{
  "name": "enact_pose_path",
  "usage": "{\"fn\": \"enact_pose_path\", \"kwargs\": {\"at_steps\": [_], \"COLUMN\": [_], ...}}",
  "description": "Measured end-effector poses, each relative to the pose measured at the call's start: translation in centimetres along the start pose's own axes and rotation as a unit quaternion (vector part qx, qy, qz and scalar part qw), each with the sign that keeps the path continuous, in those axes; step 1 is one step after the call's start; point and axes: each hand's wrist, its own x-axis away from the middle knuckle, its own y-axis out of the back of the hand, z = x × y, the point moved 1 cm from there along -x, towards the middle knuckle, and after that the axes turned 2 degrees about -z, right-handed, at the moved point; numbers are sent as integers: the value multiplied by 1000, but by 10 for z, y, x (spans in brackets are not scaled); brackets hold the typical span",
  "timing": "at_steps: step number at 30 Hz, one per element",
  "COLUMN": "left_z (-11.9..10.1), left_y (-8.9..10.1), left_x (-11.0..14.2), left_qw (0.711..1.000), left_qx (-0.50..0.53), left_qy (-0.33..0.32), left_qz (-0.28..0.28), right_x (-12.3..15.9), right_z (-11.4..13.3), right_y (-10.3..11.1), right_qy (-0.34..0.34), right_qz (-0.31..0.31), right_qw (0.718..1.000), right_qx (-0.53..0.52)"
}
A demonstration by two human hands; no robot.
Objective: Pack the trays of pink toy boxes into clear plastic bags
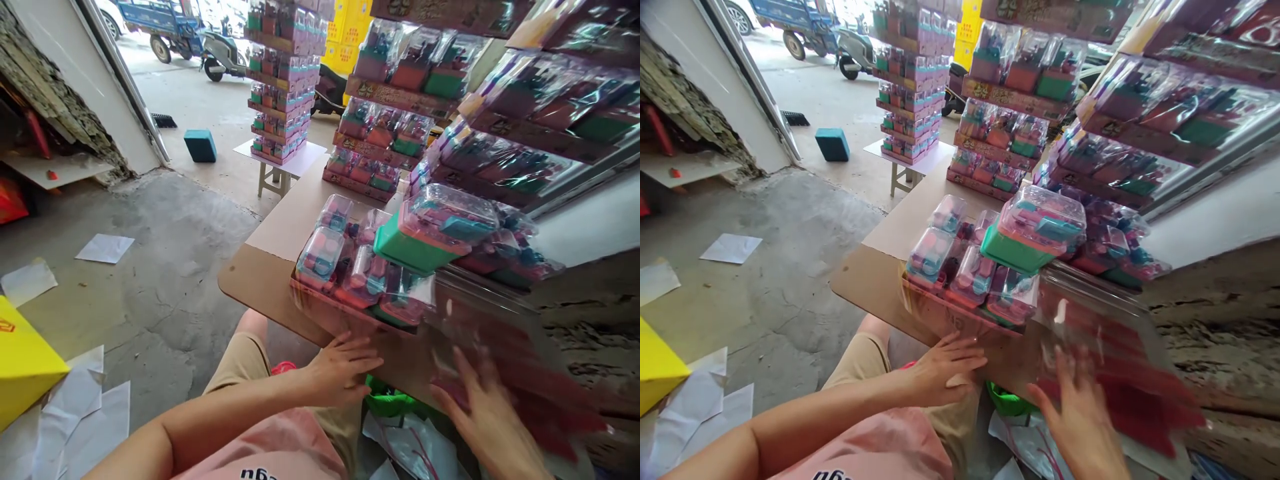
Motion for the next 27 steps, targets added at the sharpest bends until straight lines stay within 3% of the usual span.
{"fn": "enact_pose_path", "kwargs": {"at_steps": [1,3,6,8,10,13,15,17,19,20,23,25,27], "left_z": [1,4,16,25,31,32,27,22,17,15,14,17,21], "left_y": [2,10,33,53,74,96,101,100,94,90,82,83,90], "left_x": [7,20,32,37,41,45,48,49,48,48,46,44,41], "left_qw": [997,969,865,796,763,765,780,800,814,819,827,824,814], "left_qx": [64,208,364,376,352,317,290,270,263,262,256,239,198], "left_qy": [31,100,221,280,294,282,275,275,277,278,272,263,254], "left_qz": [-22,-91,-264,-383,-455,-485,-481,-461,-437,-427,-420,-442,-483], "right_x": [2,4,2,-1,-4,-6,-3,2,9,13,25,31,32], "right_z": [1,7,20,26,30,33,35,37,39,39,35,31,26], "right_y": [2,1,-13,-22,-27,-23,-15,-8,-6,-6,-17,-31,-42], "right_qy": [-20,-66,-130,-155,-171,-166,-162,-165,-153,-139,-75,-10,34], "right_qz": [-47,-62,-9,0,3,25,48,65,49,15,-102,-63,-13], "right_qw": [999,993,969,934,872,771,737,725,742,768,894,959,978], "right_qx": [-8,-70,-212,-322,-458,-614,-654,-666,-651,-625,-430,-277,-203]}}
